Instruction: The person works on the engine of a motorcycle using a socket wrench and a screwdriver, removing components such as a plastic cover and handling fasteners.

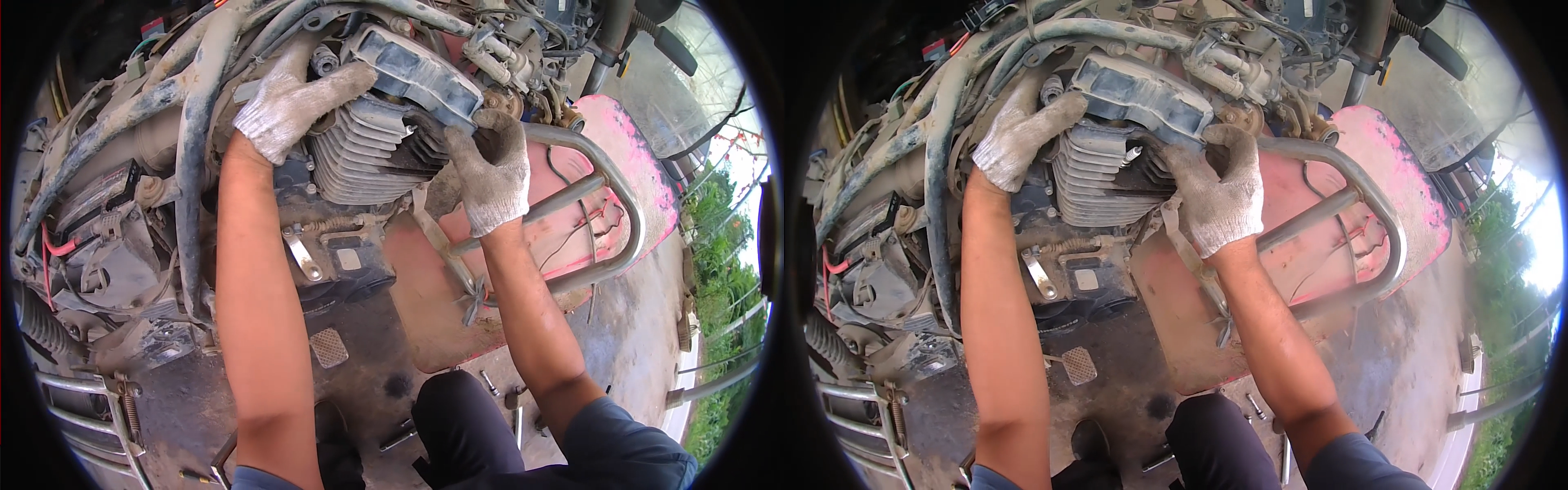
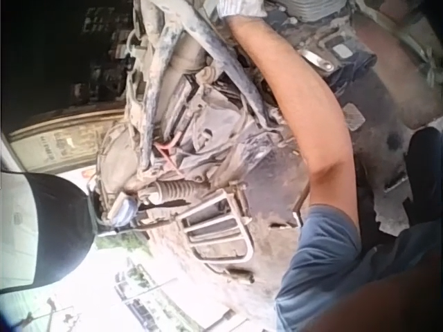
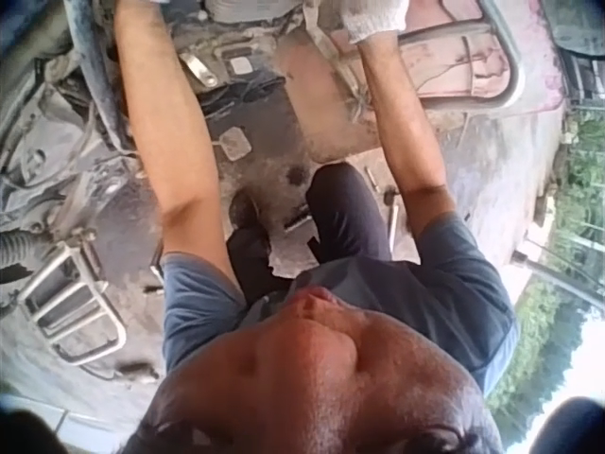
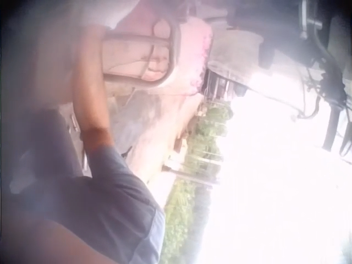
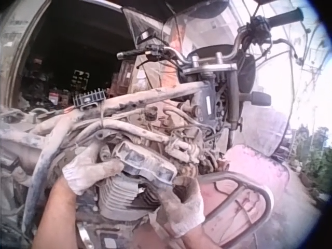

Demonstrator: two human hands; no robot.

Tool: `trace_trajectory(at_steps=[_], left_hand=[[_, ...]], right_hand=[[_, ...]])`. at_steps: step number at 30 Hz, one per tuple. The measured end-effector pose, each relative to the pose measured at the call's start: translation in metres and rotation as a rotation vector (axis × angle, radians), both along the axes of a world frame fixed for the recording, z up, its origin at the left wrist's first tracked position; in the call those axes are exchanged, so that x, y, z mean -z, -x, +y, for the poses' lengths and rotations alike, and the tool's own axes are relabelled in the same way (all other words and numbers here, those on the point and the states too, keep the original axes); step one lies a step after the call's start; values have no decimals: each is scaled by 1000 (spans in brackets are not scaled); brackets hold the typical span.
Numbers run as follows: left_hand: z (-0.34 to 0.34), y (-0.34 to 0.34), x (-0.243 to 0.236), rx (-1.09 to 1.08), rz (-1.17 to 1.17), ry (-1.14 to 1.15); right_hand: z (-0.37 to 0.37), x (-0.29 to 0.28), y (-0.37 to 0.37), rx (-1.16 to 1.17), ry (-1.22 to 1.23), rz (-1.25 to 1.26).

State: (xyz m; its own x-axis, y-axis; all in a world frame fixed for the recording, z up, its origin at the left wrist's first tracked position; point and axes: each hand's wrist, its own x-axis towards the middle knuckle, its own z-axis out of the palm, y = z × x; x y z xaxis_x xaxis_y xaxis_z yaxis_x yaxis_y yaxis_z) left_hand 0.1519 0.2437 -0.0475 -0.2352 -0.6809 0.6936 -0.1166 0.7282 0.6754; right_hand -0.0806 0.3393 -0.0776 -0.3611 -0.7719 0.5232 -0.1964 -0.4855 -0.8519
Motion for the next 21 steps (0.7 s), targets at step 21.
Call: trace_trajectory(at_steps=[21], left_hand=[[-2,-9,-11,-102,-118,35]], right_hand=[[-17,-4,10,-123,214,-51]])
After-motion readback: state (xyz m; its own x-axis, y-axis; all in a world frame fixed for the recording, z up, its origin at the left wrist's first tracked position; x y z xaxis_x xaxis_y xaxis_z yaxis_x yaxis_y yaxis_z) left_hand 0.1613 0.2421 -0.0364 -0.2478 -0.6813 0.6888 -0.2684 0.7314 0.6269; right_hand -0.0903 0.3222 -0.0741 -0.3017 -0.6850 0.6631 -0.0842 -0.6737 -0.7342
